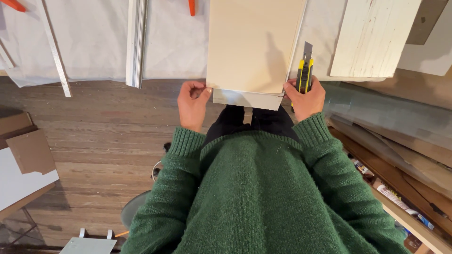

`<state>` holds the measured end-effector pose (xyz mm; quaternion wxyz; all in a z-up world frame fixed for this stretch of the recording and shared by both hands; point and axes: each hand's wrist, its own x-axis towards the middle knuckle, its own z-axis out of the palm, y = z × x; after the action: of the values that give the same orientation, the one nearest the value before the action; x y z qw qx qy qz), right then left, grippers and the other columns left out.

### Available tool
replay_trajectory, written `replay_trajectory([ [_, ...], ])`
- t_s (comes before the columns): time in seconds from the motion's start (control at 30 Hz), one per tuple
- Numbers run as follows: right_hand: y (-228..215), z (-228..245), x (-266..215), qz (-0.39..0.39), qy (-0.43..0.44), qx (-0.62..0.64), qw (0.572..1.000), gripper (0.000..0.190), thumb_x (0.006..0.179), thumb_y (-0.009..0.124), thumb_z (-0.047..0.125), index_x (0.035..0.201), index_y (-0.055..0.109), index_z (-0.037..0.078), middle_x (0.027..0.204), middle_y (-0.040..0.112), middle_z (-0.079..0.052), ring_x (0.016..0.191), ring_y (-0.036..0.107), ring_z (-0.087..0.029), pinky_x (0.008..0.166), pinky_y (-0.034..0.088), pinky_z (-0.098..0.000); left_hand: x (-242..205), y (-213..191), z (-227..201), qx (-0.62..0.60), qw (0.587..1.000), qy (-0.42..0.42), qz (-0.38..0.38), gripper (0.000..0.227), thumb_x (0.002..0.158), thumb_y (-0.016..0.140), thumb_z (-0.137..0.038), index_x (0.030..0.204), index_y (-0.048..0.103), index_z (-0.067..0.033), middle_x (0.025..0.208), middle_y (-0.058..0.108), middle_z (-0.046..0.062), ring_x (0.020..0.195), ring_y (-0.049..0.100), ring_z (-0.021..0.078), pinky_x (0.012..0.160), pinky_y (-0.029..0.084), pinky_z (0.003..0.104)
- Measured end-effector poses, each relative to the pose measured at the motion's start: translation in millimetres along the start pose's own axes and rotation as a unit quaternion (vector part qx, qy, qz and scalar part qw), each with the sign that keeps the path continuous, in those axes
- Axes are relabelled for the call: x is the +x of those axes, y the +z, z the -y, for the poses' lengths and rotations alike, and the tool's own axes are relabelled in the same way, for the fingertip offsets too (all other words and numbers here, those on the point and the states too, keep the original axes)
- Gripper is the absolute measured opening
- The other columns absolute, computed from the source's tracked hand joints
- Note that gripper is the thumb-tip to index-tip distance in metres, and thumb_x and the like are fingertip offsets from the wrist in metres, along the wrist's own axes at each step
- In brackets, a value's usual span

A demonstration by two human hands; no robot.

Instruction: Cutting a piece of mat board to size using a utility knife and a straight edge guide.

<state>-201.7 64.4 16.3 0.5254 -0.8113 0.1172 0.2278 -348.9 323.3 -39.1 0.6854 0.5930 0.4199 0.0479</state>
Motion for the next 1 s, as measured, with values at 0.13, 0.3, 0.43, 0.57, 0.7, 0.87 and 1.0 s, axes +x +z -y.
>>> replay_trajectory([
  [0.13, -6, -6, -1, 0.012, 0.007, 0.030, 0.999, 0.023, 0.091, 0.078, 0.005, 0.104, 0.062, -0.006, 0.093, 0.074, -0.009, 0.076, 0.071, -0.012, 0.067, 0.061, -0.0268, 0, 0, 17, -0.075, 0.994, -0.084, 0.016, 0.028, 0.088, 0.072, 0.002, 0.110, 0.054, 0.0018, 0.108, 0.070, 0.010, 0.103, 0.067, 0.0127, 0.089, 0.056, 0.028],
  [0.3, -23, 6, -15, 0.000, 0.057, 0.055, 0.997, 0.027, 0.093, 0.075, 0.008, 0.107, 0.055, -0.004, 0.092, 0.073, -0.009, 0.072, 0.074, -0.013, 0.060, 0.061, -0.0277, -2, 2, 34, -0.052, 0.993, -0.042, 0.101, 0.041, 0.089, 0.072, 0.006, 0.116, 0.042, -0.0005, 0.113, 0.064, 0.014, 0.106, 0.064, 0.0167, 0.092, 0.056, 0.030],
  [0.43, -44, -2, -27, 0.020, 0.041, 0.003, 0.999, 0.026, 0.096, 0.073, 0.010, 0.104, 0.053, -0.004, 0.088, 0.071, -0.011, 0.059, 0.062, -0.015, 0.051, 0.050, -0.0289, -3, 6, 39, -0.094, 0.991, -0.038, 0.082, 0.040, 0.088, 0.071, 0.008, 0.115, 0.043, -0.0017, 0.113, 0.063, 0.013, 0.104, 0.065, 0.0169, 0.091, 0.056, 0.031],
  [0.57, -61, -8, -46, 0.069, 0.000, -0.073, 0.995, 0.021, 0.110, 0.058, 0.017, 0.113, 0.054, -0.004, 0.085, 0.069, -0.011, 0.064, 0.061, -0.013, 0.058, 0.051, -0.0286, 0, 8, 57, -0.091, 0.993, -0.008, 0.068, 0.040, 0.089, 0.071, 0.010, 0.115, 0.043, -0.0017, 0.110, 0.063, 0.013, 0.098, 0.066, 0.0170, 0.088, 0.057, 0.032],
  [0.7, -64, -1, -62, 0.159, -0.142, -0.199, 0.957, 0.029, 0.108, 0.051, 0.015, 0.128, 0.051, -0.006, 0.095, 0.074, -0.010, 0.086, 0.073, -0.017, 0.075, 0.058, -0.0312, 1, 10, 47, -0.073, 0.995, -0.003, 0.066, 0.044, 0.089, 0.070, 0.008, 0.125, 0.047, -0.0001, 0.108, 0.065, 0.011, 0.097, 0.065, 0.0148, 0.087, 0.056, 0.030],
  [0.87, -63, -4, -73, 0.193, -0.110, -0.249, 0.943, 0.029, 0.107, 0.052, 0.019, 0.125, 0.051, -0.003, 0.097, 0.075, -0.013, 0.084, 0.074, -0.025, 0.075, 0.057, -0.0391, -4, 6, 43, -0.061, 0.991, -0.018, 0.114, 0.033, 0.094, 0.066, 0.004, 0.127, 0.061, 0.0026, 0.110, 0.071, 0.007, 0.098, 0.067, 0.0119, 0.089, 0.056, 0.028],
  [1.0, -61, -3, -77, 0.171, -0.024, -0.428, 0.887, 0.027, 0.106, 0.058, 0.030, 0.122, 0.060, 0.008, 0.092, 0.078, -0.012, 0.086, 0.074, -0.031, 0.077, 0.056, -0.0431, -5, 4, 49, -0.093, 0.987, -0.013, 0.133, 0.031, 0.094, 0.065, 0.004, 0.125, 0.062, 0.0010, 0.109, 0.070, 0.004, 0.096, 0.065, 0.0097, 0.087, 0.055, 0.027],
])
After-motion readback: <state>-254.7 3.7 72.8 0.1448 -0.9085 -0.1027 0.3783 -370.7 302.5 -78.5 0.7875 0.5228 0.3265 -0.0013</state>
